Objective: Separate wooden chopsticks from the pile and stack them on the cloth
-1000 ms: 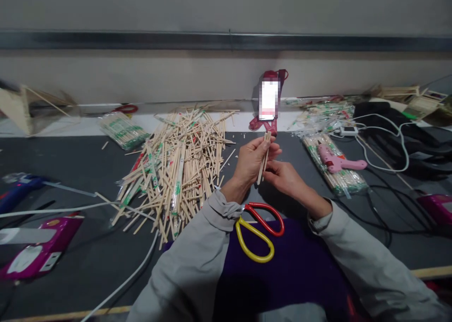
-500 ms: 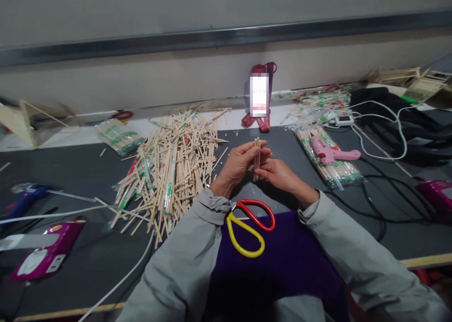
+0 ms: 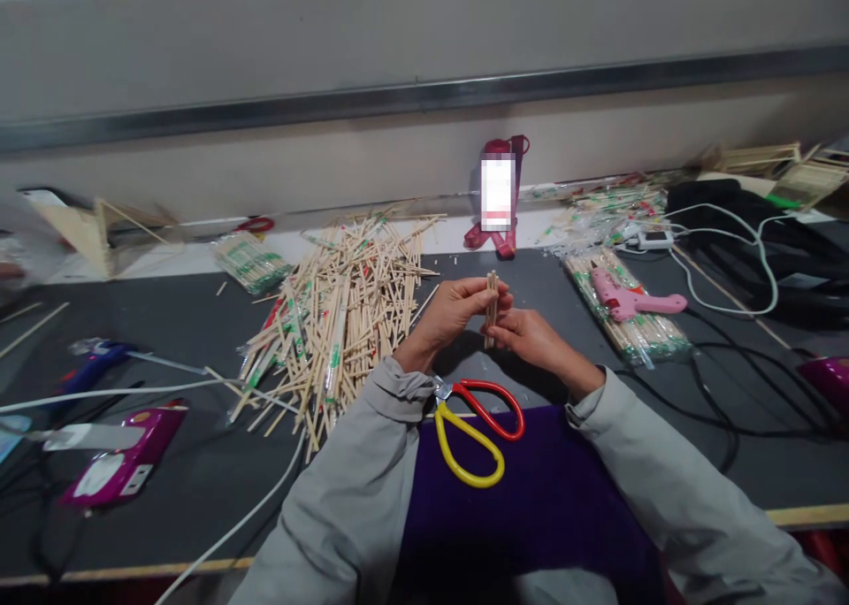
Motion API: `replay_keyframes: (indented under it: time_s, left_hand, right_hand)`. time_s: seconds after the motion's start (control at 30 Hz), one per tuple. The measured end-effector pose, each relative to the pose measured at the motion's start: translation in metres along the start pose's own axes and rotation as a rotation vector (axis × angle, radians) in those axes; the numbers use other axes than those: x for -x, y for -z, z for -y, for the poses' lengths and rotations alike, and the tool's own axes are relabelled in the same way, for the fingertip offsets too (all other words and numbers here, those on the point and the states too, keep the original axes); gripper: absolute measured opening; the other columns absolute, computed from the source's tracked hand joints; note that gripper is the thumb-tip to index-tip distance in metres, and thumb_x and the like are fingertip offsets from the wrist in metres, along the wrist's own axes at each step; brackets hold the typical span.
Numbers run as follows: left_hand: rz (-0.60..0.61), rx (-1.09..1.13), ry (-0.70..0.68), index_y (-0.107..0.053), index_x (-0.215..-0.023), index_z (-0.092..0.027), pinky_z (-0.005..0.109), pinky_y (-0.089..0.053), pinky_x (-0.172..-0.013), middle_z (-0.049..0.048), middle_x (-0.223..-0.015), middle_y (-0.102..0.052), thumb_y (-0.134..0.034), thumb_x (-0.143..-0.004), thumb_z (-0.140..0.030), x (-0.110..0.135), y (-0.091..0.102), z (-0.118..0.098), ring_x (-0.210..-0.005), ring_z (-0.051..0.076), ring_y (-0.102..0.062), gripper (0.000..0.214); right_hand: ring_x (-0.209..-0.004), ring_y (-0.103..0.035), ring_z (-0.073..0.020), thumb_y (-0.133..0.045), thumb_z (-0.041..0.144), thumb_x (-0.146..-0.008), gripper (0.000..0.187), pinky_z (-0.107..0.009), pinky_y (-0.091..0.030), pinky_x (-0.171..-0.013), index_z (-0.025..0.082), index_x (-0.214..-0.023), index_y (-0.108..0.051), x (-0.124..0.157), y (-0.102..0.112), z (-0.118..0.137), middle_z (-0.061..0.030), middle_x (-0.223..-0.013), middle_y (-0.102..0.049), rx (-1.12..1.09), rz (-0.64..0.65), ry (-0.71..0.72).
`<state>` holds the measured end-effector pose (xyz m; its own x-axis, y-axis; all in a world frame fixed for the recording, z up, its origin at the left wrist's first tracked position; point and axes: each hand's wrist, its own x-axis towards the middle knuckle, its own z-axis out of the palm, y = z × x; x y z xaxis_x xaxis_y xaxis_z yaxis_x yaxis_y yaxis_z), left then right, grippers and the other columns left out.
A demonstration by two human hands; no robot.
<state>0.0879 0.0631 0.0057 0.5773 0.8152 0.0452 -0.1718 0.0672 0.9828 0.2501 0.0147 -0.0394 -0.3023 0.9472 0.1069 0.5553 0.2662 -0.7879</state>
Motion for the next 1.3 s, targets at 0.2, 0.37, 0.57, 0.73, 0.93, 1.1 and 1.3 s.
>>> replay_keyframes:
  time_s: [0.2,0.37,0.57,0.73,0.93,1.1,1.3]
  left_hand:
    - [0.006,0.007,-0.001,-0.074,-0.090,-0.018,0.032,-0.052,-0.079,0.0083,-0.088,-0.074,-0.069,-0.078,-0.033,0.000,0.001,0.001,-0.082,0.017,-0.069,0.020]
    - [-0.009,0.046,0.007,-0.074,-0.090,-0.018,0.033,-0.052,-0.079,0.0080,-0.088,-0.074,-0.073,-0.075,-0.034,-0.001,0.001,0.001,-0.083,0.018,-0.069,0.022]
    - [-0.075,0.095,0.001,-0.073,-0.092,-0.016,0.034,-0.053,-0.079,0.0078,-0.088,-0.073,-0.074,-0.074,-0.034,-0.002,-0.003,0.004,-0.080,0.018,-0.069,0.026]
    - [-0.090,0.092,-0.020,-0.072,-0.092,-0.013,0.033,-0.053,-0.078,0.0069,-0.085,-0.072,-0.074,-0.074,-0.034,-0.002,-0.007,0.003,-0.080,0.017,-0.068,0.028]
    - [-0.049,-0.129,-0.108,-0.073,-0.094,-0.015,0.031,-0.050,-0.080,0.0059,-0.088,-0.073,-0.066,-0.080,-0.035,-0.001,-0.009,-0.004,-0.080,0.015,-0.066,0.025]
    - [0.037,-0.465,-0.151,-0.073,-0.087,-0.016,0.030,-0.047,-0.081,0.0036,-0.083,-0.072,-0.057,-0.086,-0.038,0.006,-0.017,-0.013,-0.083,0.017,-0.064,0.027]
    - [0.072,-0.537,-0.092,-0.073,-0.092,-0.017,0.030,-0.049,-0.077,0.0047,-0.086,-0.073,-0.055,-0.087,-0.039,0.010,-0.023,-0.017,-0.083,0.018,-0.066,0.028]
  right_hand:
    - [-0.063,-0.058,-0.0150,-0.051,0.033,-0.091,0.026,-0.027,-0.042,-0.061,0.018,-0.078,-0.068,0.000,-0.001,-0.003,-0.0027,-0.069,-0.064,-0.025,0.006,-0.020]
    - [-0.062,-0.057,-0.0143,-0.054,0.033,-0.087,0.023,-0.026,-0.043,-0.060,0.018,-0.077,-0.067,0.000,-0.004,-0.001,-0.0022,-0.069,-0.064,-0.131,-0.038,-0.050]
    - [-0.057,-0.056,-0.0134,-0.061,0.034,-0.078,0.018,-0.027,-0.044,-0.057,0.017,-0.072,-0.063,0.000,-0.008,0.003,-0.0012,-0.066,-0.065,-0.353,-0.111,-0.160]
    - [-0.057,-0.056,-0.0136,-0.063,0.036,-0.078,0.021,-0.027,-0.043,-0.056,0.016,-0.072,-0.065,0.000,-0.008,-0.001,-0.0004,-0.064,-0.063,-0.373,-0.114,-0.136]
    - [-0.069,-0.059,-0.0143,-0.069,0.038,-0.077,0.024,-0.027,-0.044,-0.061,0.018,-0.090,-0.072,0.004,0.031,0.018,-0.0014,-0.081,-0.069,-0.419,-0.347,-0.078]
    - [-0.075,-0.061,-0.0143,-0.067,0.033,-0.080,0.014,-0.028,-0.047,-0.070,0.020,-0.085,-0.072,0.005,0.054,0.042,-0.0005,-0.082,-0.069,-0.354,-0.484,0.108]
    - [-0.072,-0.060,-0.0141,-0.063,0.024,-0.082,0.015,-0.029,-0.045,-0.071,0.019,-0.070,-0.070,0.006,0.061,0.053,-0.0003,-0.072,-0.066,-0.176,-0.467,0.197]
